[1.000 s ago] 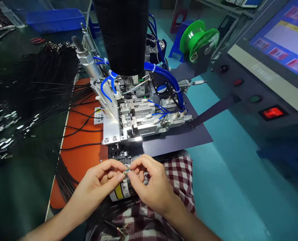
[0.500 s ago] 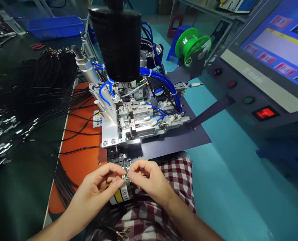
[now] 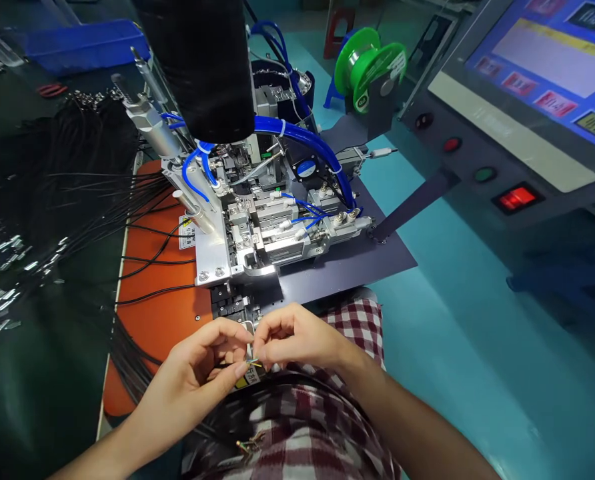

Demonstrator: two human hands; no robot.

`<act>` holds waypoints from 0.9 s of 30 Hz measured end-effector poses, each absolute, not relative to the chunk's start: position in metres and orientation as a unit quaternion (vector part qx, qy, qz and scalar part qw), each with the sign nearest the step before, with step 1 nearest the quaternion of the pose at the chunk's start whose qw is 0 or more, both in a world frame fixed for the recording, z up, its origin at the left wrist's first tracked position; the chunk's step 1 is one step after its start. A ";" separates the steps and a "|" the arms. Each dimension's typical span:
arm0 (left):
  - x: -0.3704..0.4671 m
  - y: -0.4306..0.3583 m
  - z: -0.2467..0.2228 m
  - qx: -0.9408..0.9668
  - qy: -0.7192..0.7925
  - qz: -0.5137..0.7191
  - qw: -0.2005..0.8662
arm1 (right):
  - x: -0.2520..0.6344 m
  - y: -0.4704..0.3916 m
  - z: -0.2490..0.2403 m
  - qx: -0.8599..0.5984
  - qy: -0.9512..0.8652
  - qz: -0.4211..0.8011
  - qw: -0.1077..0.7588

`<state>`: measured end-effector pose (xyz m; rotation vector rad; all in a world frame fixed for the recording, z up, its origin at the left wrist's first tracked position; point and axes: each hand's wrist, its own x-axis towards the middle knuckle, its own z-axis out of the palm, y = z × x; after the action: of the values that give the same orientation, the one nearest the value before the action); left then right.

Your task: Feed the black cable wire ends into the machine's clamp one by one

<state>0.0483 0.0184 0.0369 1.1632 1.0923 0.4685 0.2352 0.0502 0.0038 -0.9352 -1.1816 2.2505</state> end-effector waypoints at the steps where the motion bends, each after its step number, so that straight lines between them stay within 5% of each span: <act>1: 0.048 0.018 0.037 0.516 0.481 0.206 0.678 | 0.236 0.051 0.003 -0.327 -0.421 0.819 0.211; 27: 0.048 0.016 0.038 0.552 0.474 0.184 0.661 | 0.247 0.055 0.011 -0.332 -0.499 0.792 0.116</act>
<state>0.0476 0.0161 0.0376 1.2479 1.0729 0.4160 0.2474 0.0555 0.0114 -0.9719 -1.4606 2.3193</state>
